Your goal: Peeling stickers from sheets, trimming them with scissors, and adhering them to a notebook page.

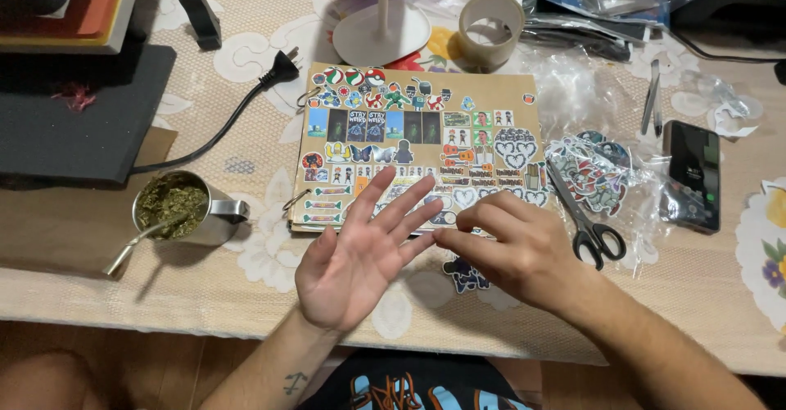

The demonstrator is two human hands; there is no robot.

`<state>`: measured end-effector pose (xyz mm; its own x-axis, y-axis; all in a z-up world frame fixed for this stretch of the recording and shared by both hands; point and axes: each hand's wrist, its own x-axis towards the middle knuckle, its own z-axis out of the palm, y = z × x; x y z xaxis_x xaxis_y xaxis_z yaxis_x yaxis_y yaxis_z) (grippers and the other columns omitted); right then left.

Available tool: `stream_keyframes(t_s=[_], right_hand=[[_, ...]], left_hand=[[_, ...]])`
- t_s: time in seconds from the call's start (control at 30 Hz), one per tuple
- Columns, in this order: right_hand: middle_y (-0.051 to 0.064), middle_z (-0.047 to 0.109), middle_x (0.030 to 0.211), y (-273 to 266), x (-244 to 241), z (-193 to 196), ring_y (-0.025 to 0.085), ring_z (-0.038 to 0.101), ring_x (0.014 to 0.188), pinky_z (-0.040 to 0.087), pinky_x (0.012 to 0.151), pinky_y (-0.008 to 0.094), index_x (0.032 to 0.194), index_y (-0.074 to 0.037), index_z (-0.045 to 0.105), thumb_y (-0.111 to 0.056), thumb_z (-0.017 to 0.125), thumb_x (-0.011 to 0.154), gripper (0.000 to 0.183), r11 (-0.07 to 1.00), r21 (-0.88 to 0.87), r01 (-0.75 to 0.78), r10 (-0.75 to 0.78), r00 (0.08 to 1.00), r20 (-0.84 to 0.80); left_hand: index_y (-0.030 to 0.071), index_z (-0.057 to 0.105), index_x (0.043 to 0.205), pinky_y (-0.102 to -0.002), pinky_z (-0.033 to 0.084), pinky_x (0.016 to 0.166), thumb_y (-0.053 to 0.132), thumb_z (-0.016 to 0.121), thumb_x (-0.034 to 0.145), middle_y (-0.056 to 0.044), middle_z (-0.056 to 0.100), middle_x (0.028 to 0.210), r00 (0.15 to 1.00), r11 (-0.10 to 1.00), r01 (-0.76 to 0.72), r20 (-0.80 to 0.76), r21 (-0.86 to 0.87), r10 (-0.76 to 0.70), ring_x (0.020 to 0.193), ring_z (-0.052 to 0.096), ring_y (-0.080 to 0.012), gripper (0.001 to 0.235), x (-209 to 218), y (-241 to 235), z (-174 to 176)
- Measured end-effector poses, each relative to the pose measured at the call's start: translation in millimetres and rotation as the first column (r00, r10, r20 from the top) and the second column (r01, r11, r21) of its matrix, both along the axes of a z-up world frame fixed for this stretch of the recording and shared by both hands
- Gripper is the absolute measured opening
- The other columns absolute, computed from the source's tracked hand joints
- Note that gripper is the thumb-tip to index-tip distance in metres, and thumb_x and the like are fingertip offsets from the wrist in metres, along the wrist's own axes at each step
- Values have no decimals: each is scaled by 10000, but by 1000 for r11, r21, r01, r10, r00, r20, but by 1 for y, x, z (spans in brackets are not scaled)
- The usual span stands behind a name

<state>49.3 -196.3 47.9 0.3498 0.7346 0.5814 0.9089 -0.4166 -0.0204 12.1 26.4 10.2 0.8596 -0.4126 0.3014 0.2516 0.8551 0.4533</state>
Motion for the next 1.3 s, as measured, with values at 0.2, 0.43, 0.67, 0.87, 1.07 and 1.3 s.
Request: stream_keyframes(t_s=[0.2,0.43,0.67,0.87,1.07,1.3], right_hand=[[56,627,903,-10,-5,-8,247,570,759,448,605,336,1051,-130,709,-184,636,989,110,997,65,52,-40,984,-171],[52,658,831,-37,-23,-26,197,597,747,448,702,320,959,-90,738,-155,719,911,83,935,261,239,-117,905,-410],[35,736,922,-59,-49,-67,121,619,773,501,626,214,1115,-122,737,-178,697,912,214,843,298,447,-213,788,-578],[17,736,900,-47,-63,-73,137,654,783,522,679,257,1190,-125,702,-249,716,889,326,868,175,465,-234,693,-682],[57,733,1013,-33,-65,-80,193,681,896,539,720,284,1187,-100,680,-254,774,851,382,882,170,440,-250,742,-622],[99,684,1010,-14,-62,-70,234,650,844,530,766,336,1143,-83,701,-180,771,902,270,893,225,389,-333,909,-250]], left_hand=[[81,184,1561,-535,285,1245,401,626,993,-247,221,1657,983,951,-103,178,291,51,1534,281,-401,788,-2,-11,-3],[127,562,1362,-379,501,1068,195,675,926,-102,561,1450,847,397,-518,520,757,114,1368,523,-242,456,-8,-29,-23],[78,674,1030,-399,462,708,345,747,895,-77,608,955,624,-303,-782,694,545,-360,887,533,-274,308,-10,-49,-72],[108,701,973,-400,449,700,227,755,876,-45,584,929,651,-275,-759,701,590,-292,894,526,-269,162,-7,-54,-76],[98,638,857,-366,439,645,38,709,853,-44,666,820,587,-165,-808,796,565,-149,799,584,-252,93,-10,-49,-68],[-51,674,923,-369,576,684,-5,655,951,-184,698,936,126,-91,-990,978,112,-165,815,684,-315,57,-13,-42,-27]])
